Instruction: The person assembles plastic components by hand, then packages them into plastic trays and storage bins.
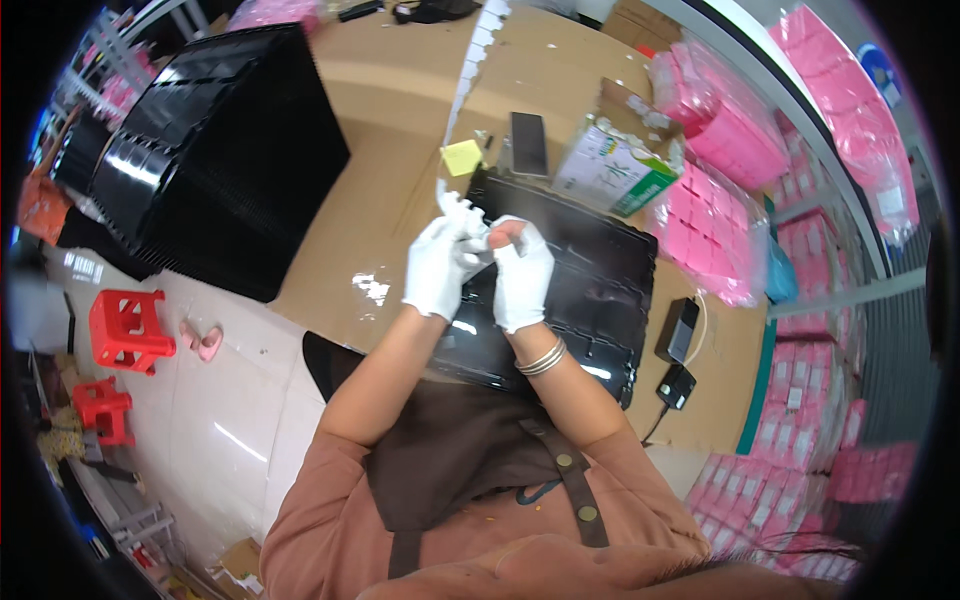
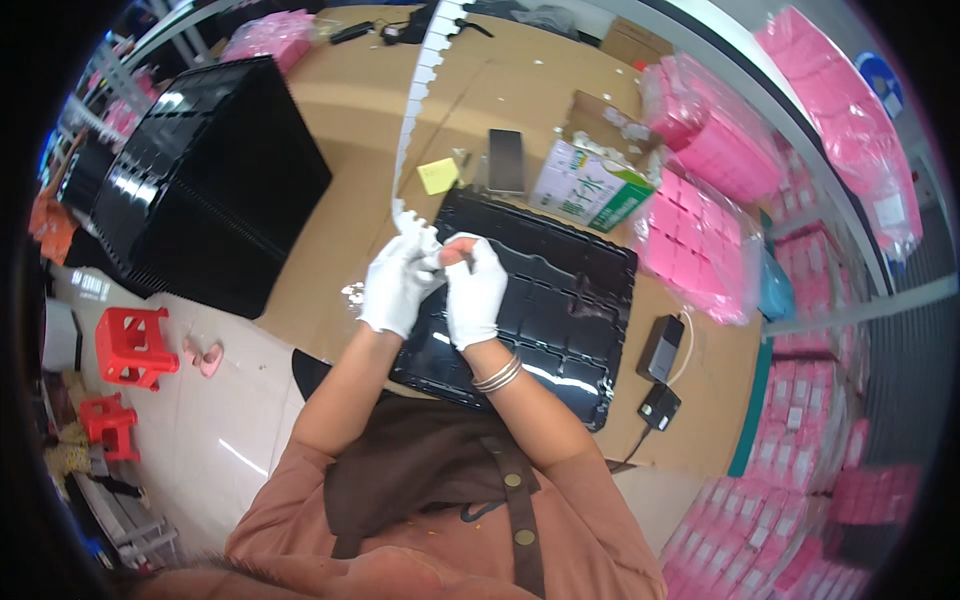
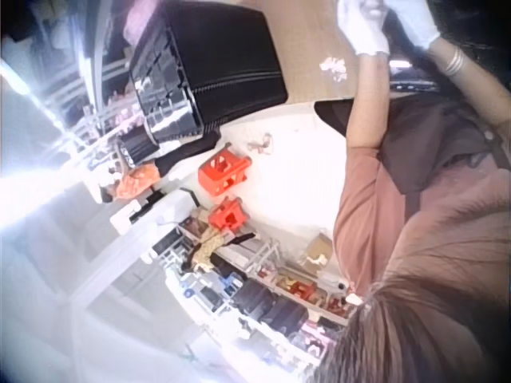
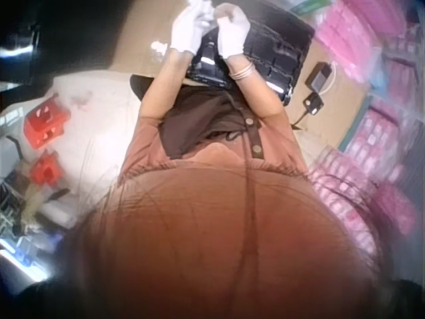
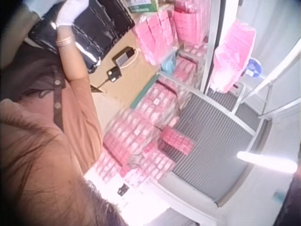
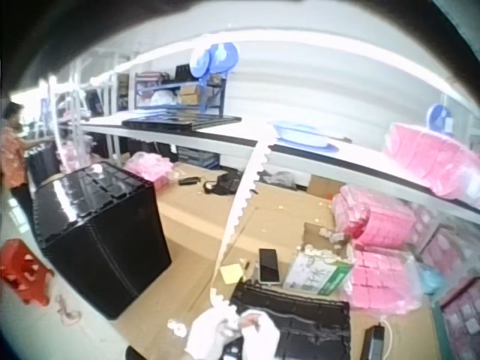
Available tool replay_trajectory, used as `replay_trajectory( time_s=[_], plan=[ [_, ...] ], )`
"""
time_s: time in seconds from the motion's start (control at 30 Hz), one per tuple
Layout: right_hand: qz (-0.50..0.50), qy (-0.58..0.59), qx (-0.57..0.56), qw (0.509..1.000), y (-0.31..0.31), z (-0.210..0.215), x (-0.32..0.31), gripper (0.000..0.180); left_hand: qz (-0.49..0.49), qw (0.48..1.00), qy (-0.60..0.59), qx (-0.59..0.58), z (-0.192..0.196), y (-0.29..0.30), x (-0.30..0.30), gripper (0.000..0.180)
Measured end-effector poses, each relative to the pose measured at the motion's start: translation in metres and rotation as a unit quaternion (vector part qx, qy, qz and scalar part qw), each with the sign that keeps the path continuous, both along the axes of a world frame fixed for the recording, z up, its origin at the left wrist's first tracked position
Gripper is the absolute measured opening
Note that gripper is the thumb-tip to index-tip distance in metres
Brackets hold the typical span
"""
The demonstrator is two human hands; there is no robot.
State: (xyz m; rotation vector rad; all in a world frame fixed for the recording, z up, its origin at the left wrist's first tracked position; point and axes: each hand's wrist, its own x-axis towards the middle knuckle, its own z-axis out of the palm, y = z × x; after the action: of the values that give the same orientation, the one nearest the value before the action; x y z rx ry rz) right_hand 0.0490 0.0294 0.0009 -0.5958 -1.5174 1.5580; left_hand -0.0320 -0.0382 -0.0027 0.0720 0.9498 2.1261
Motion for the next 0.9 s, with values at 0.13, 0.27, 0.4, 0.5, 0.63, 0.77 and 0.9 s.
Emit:
replay_trajectory(
  time_s=[0.13, 0.27, 0.4, 0.5, 0.63, 0.77, 0.9],
  plan=[
    [-0.056, -0.052, 0.151, 0.986, 0.044, 0.007, 0.04, 0.011, 0.093, 0.995, -0.033, 0.009, 0.011, -0.001, -0.012, 0.03],
    [-0.107, -0.187, 0.169, 0.962, 0.171, -0.015, 0.113, 0.008, 0.076, 0.996, 0.008, -0.039, 0.008, -0.023, -0.036, 0.031],
    [-0.141, -0.445, 0.149, 0.872, 0.227, -0.051, 0.148, 0.005, 0.08, 0.994, 0.01, -0.071, 0.018, -0.017, -0.026, 0.028],
    [-0.195, -0.467, 0.296, 0.81, 0.226, -0.07, 0.143, 0.003, 0.067, 0.994, 0.014, -0.082, 0.017, -0.013, -0.018, 0.027],
    [-0.169, -0.473, 0.319, 0.803, 0.222, -0.063, 0.137, 0.005, 0.064, 0.994, 0.021, -0.09, 0.011, -0.015, -0.014, 0.028],
    [-0.146, -0.482, 0.371, 0.78, 0.224, -0.06, 0.142, 0.006, 0.073, 0.989, 0.042, -0.118, 0.015, -0.014, -0.011, 0.026],
    [-0.124, -0.391, 0.222, 0.885, 0.224, -0.057, 0.156, 0.007, 0.063, 0.986, 0.076, -0.135, 0.011, -0.016, -0.011, 0.022]
  ],
)
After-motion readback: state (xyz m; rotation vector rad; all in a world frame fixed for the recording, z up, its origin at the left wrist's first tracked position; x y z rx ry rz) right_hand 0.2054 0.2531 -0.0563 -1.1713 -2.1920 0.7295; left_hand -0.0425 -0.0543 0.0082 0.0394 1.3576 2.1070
